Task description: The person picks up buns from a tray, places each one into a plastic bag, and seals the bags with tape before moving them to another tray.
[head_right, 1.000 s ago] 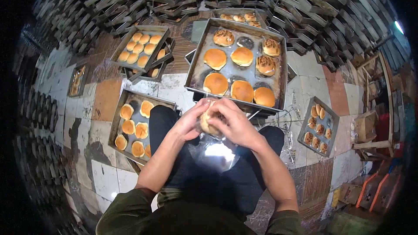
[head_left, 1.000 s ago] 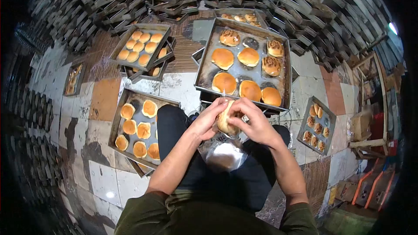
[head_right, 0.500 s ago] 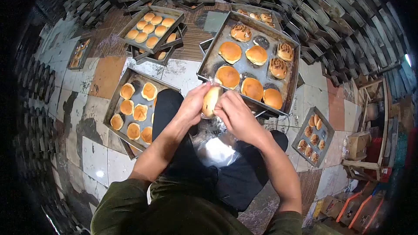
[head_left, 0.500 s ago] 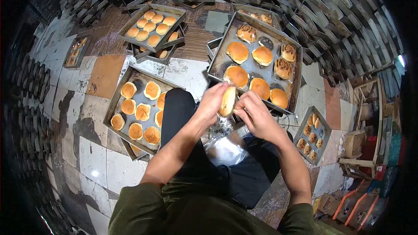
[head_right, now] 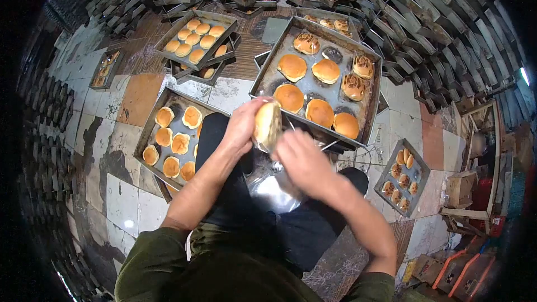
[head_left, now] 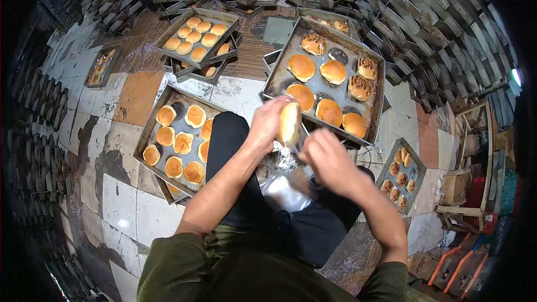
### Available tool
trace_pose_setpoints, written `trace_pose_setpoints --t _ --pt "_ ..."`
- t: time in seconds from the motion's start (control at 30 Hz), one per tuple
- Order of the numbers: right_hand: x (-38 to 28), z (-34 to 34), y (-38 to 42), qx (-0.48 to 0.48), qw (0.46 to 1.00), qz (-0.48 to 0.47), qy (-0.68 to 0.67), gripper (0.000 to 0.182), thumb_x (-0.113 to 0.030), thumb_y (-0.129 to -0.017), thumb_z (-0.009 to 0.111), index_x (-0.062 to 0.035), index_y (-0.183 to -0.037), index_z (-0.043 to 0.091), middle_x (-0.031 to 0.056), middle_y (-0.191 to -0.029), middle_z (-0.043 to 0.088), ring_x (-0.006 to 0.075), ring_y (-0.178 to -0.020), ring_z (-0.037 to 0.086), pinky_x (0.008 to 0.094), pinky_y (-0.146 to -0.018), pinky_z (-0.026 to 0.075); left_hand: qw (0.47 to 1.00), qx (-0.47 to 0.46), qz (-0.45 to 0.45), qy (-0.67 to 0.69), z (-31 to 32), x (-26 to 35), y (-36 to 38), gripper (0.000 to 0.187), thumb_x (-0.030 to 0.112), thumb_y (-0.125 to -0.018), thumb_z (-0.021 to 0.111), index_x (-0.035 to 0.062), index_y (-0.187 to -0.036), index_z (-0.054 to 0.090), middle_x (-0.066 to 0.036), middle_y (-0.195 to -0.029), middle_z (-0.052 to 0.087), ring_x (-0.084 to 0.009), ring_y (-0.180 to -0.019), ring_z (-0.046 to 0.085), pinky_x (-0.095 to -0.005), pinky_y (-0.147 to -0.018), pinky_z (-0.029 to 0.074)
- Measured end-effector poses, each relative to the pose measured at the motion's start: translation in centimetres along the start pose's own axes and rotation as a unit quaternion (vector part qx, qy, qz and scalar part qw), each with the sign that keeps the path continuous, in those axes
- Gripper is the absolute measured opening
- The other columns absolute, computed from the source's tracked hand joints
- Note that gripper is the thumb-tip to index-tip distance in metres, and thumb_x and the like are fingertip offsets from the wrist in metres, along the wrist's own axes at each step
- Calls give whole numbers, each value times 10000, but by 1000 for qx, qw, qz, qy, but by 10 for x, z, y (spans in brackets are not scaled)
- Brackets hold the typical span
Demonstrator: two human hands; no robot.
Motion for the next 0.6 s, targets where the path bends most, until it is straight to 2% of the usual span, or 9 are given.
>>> trace_pose_setpoints --t 0.03,0.1,0.17,0.2,0.27,0.33,0.43,0.5,0.6 --pt "-18 -3 4 31 998 36 -33 122 -50 -752 590 -20 -808 486 128 -811 461 297 -785 474 355 -711 410 999 29 22 12 2 8 2 298 194 -902 411 -29 -1040 554 -112 -889 612 -172 -788 597 -280 -699 494" --pt "-22 -18 16 84 974 93 -190 220 -60 -748 632 -8 -912 496 124 -891 497 249 -805 493 312 -728 416 997 57 47 23 3 16 4 318 214 -908 389 -30 -1040 545 -129 -884 612 -194 -800 599 -292 -710 495" --pt "-10 -18 29 217 895 169 -350 387 -109 -713 694 -9 -1025 490 106 -1010 511 179 -868 492 282 -765 408 984 -16 -39 175 4 6 7 352 265 -918 353 -21 -1016 533 -160 -876 609 -227 -828 597 -319 -748 491" --pt "-3 -14 30 259 871 176 -378 464 -130 -687 725 -21 -1073 492 105 -1055 500 185 -925 493 286 -784 407 984 -17 -41 174 3 3 7 352 265 -918 353 -21 -1016 533 -160 -876 609 -227 -828 597 -319 -748 491" --pt "4 0 25 177 915 193 -307 560 -160 -661 754 -22 -1128 476 109 -1100 485 198 -969 490 284 -795 406 975 -2 -54 213 1 -4 7 370 294 -924 330 -9 -975 536 -163 -868 608 -236 -835 594 -338 -768 485" --pt "5 20 26 166 946 180 -214 416 -133 -692 722 4 -1039 537 128 -1018 526 269 -939 517 315 -833 402 973 21 -59 221 3 -6 7 363 305 -929 335 7 -957 540 -134 -872 609 -233 -821 592 -352 -767 485" --pt "15 32 29 173 924 224 -256 313 -109 -727 686 -5 -994 562 134 -991 538 289 -926 524 334 -846 399 961 123 -58 240 -6 -14 7 366 332 -932 342 32 -970 547 -89 -905 606 -220 -831 586 -361 -771 483" --pt "15 25 18 276 922 171 -212 267 -95 -741 664 -22 -977 562 133 -985 541 281 -927 524 333 -839 404 956 97 -85 262 -7 -17 11 370 335 -932 343 31 -977 548 -91 -906 606 -220 -836 584 -364 -774 480" --pt "24 25 2 209 947 133 -205 192 -62 -744 642 0 -905 557 121 -947 563 286 -925 525 338 -830 410 948 82 -123 281 -4 -24 13 372 337 -931 344 30 -985 547 -94 -909 605 -222 -841 582 -369 -777 477"
Point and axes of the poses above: each hand's wrist, its own y-axis away from the middle knuckle, its own z-axis out of the palm, x = y × z, the point moved 3 cm from there along -y, towards the middle knuckle
